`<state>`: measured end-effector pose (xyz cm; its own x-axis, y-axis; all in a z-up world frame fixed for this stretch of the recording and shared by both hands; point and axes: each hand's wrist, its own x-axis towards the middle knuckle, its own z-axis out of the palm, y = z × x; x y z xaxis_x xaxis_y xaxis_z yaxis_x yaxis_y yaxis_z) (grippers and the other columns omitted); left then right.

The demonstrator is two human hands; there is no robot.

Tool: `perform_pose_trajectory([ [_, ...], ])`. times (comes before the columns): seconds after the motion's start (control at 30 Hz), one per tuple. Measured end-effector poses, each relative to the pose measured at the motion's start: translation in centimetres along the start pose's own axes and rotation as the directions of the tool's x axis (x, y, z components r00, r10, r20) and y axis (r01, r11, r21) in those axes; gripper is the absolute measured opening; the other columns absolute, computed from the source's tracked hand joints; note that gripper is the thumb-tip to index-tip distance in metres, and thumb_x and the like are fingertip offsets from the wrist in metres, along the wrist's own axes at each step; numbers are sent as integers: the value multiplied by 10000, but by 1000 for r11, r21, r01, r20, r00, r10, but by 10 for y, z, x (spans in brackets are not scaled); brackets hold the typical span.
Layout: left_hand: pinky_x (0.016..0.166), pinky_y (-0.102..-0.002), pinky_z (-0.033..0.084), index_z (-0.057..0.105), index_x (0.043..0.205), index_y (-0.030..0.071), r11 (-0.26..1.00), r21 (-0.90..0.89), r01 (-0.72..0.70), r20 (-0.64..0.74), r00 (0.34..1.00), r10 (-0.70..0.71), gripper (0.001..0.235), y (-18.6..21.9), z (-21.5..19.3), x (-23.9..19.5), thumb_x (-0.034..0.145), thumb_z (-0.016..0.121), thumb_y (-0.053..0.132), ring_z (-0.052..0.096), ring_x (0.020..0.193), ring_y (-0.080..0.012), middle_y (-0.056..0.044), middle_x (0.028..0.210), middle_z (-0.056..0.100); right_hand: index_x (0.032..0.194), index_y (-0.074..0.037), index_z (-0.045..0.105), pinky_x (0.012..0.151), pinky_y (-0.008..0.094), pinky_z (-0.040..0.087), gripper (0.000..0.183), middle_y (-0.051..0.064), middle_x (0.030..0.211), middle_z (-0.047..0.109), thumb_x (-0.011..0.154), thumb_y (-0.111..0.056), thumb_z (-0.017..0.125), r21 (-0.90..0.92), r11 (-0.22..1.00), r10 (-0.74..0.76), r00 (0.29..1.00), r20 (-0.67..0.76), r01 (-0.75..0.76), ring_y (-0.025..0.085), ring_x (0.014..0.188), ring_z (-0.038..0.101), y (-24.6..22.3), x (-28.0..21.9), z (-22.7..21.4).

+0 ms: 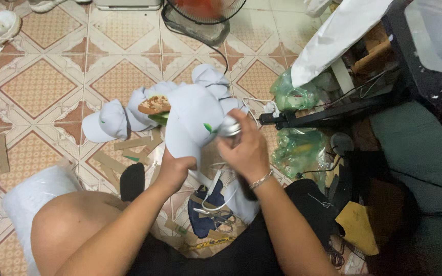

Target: The person sits on the floor and customizes white baseball caps by spraying them with a can, wiping them with a cloth, and using a hair dryer to set the finish. They handle multiple caps one at a time, turning them over and adjusting the interior.

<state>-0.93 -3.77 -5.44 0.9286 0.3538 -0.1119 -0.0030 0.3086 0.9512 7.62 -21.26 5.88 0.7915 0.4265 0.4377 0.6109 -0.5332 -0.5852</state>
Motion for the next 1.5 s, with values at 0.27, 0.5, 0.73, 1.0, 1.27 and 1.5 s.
perform_pose_trajectory([
  [0.27, 618, -307, 531, 472, 1300, 29, 985, 165, 41, 23, 999, -46, 724, 41, 15, -13, 596, 636, -5, 609, 785, -171, -65, 952, 606, 1308, -174, 527, 780, 417, 578, 658, 143, 996, 738, 722, -254, 815, -10, 945, 326, 945, 5, -326, 330, 852, 736, 14, 29, -12],
  [0.5, 608, -299, 519, 501, 1220, 9, 992, 128, -4, 17, 1000, 2, 648, 42, 9, -10, 583, 624, -5, 592, 769, -167, -56, 919, 593, 1308, -199, 515, 771, 407, 591, 703, 116, 964, 764, 691, -265, 846, 117, 925, 336, 921, 199, -362, 284, 842, 760, 3, 21, -11],
  [0.73, 613, -298, 509, 555, 1087, -16, 994, 100, 36, 17, 999, -38, 493, 41, 2, -12, 599, 627, -7, 590, 734, -177, -62, 841, 606, 1308, -190, 520, 794, 383, 597, 652, 104, 981, 758, 729, -210, 818, 32, 954, 298, 954, 45, -299, 276, 857, 756, 5, 25, -26],
  [1.0, 632, -302, 512, 579, 1009, -20, 994, 105, -2, -2, 1000, 2, 431, 40, -1, -12, 581, 633, -30, 599, 742, -178, -68, 845, 615, 1299, -163, 540, 811, 408, 575, 653, 136, 1030, 735, 715, -198, 830, 19, 949, 312, 949, 38, -313, 314, 915, 731, -4, 15, -14],
  [1.27, 757, -338, 553, 644, 1045, -3, 843, -532, -82, -139, 990, 9, 488, 47, -7, 7, 571, 559, -83, 677, 892, -237, -93, 948, 684, 1413, -70, 417, 840, 380, 599, 760, 206, 1250, 638, 783, -226, 814, 183, 983, -4, 998, 66, -8, 320, 1034, 706, 18, -26, 30],
  [1.5, 857, -383, 510, 670, 811, -5, 775, -618, -134, -317, 944, -90, 88, 56, -66, 29, 732, 660, -40, 639, 861, -267, -115, 864, 673, 1493, 1, 301, 1003, 462, 497, 758, 291, 1345, 491, 915, -231, 732, 158, 929, 224, 848, 481, -335, 381, 1193, 586, 96, -119, 152],
])
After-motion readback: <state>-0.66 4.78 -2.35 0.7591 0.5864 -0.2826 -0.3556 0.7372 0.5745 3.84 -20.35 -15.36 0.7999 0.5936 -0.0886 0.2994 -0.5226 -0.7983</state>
